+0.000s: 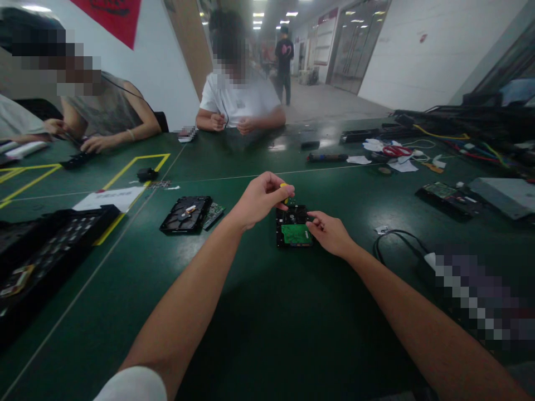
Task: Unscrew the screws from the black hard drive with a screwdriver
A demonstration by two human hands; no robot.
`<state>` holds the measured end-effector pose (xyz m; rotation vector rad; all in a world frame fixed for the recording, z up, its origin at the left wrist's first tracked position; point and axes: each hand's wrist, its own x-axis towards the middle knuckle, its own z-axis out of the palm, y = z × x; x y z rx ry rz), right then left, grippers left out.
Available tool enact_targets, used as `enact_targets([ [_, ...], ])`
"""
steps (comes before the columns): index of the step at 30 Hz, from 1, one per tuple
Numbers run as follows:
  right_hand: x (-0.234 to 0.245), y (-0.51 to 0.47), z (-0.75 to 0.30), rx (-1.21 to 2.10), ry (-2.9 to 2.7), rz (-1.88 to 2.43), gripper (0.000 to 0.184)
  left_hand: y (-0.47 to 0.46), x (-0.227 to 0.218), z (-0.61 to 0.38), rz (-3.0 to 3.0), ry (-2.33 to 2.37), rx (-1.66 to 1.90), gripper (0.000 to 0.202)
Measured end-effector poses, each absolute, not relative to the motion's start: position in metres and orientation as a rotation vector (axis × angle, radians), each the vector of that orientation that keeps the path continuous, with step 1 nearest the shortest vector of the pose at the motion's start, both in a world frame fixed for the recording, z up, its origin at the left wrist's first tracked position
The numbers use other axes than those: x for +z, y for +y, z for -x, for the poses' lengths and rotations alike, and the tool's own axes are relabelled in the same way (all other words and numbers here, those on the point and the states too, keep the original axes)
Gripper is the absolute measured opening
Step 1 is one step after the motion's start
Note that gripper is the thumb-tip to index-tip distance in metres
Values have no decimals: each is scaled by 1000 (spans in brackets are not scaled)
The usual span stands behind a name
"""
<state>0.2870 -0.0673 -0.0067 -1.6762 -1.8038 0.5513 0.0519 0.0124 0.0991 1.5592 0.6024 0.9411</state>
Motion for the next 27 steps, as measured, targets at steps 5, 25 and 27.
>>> enact_targets([
  [5,-8,-67,-287,610,-1764,1690,37,13,98,-52,-1552,548,888,25],
  [25,-9,-67,-287,518,-1808,1666,36,15,98,-50,-1548,524,893,21],
  [27,-8,-67,-287,514,-1805,1666,35,14,98,-50,-1557,526,892,22],
])
